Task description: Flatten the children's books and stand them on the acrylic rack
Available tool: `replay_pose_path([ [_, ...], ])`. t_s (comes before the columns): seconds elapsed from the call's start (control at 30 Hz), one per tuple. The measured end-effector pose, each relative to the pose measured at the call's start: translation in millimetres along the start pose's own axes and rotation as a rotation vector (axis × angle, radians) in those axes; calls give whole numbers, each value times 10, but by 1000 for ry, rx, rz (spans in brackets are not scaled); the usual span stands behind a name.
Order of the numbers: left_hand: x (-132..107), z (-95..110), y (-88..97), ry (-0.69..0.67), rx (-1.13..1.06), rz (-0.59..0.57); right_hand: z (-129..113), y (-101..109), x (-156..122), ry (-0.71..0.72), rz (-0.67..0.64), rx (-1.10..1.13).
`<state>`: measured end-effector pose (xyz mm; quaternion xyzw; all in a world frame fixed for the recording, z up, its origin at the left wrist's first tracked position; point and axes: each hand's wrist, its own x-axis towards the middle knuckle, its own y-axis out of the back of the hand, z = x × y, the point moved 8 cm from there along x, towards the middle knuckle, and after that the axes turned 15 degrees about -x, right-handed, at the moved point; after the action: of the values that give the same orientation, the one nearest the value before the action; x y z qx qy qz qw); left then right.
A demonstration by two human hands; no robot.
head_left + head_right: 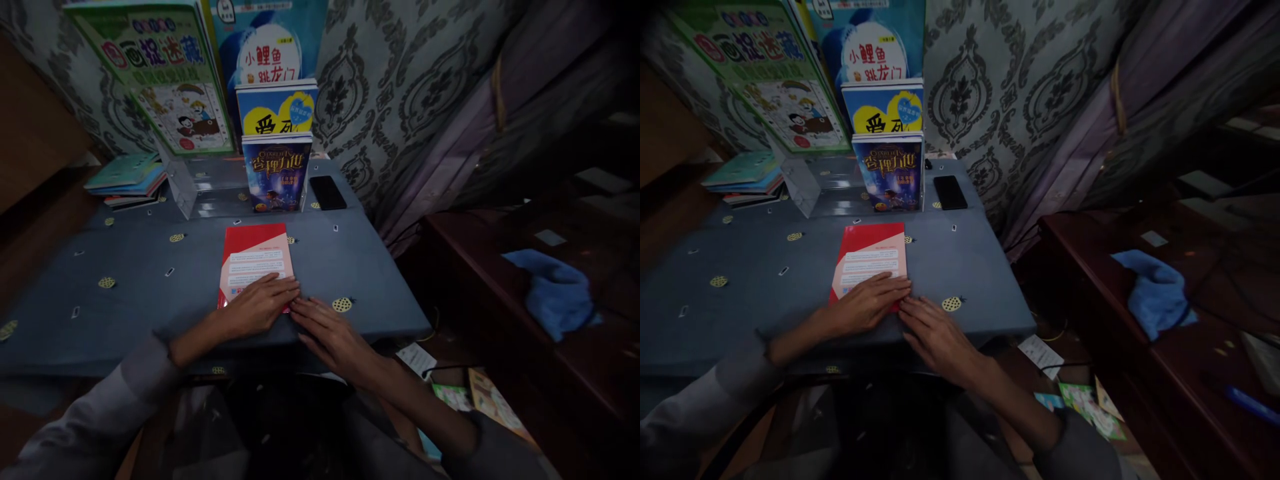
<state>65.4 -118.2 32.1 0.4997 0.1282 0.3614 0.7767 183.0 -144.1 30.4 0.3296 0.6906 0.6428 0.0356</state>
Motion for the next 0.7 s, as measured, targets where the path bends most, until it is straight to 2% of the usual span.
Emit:
replay_pose_path([
  [0.27,-128,195,-84,42,3,61,-107,15,-127,11,-26,-20],
  [0.5,-276,317,-188,79,106,177,-100,32,-133,61,56,-24],
  [0.7,-424,380,-305,112,216,235,-80,28,-113,53,50,-7],
])
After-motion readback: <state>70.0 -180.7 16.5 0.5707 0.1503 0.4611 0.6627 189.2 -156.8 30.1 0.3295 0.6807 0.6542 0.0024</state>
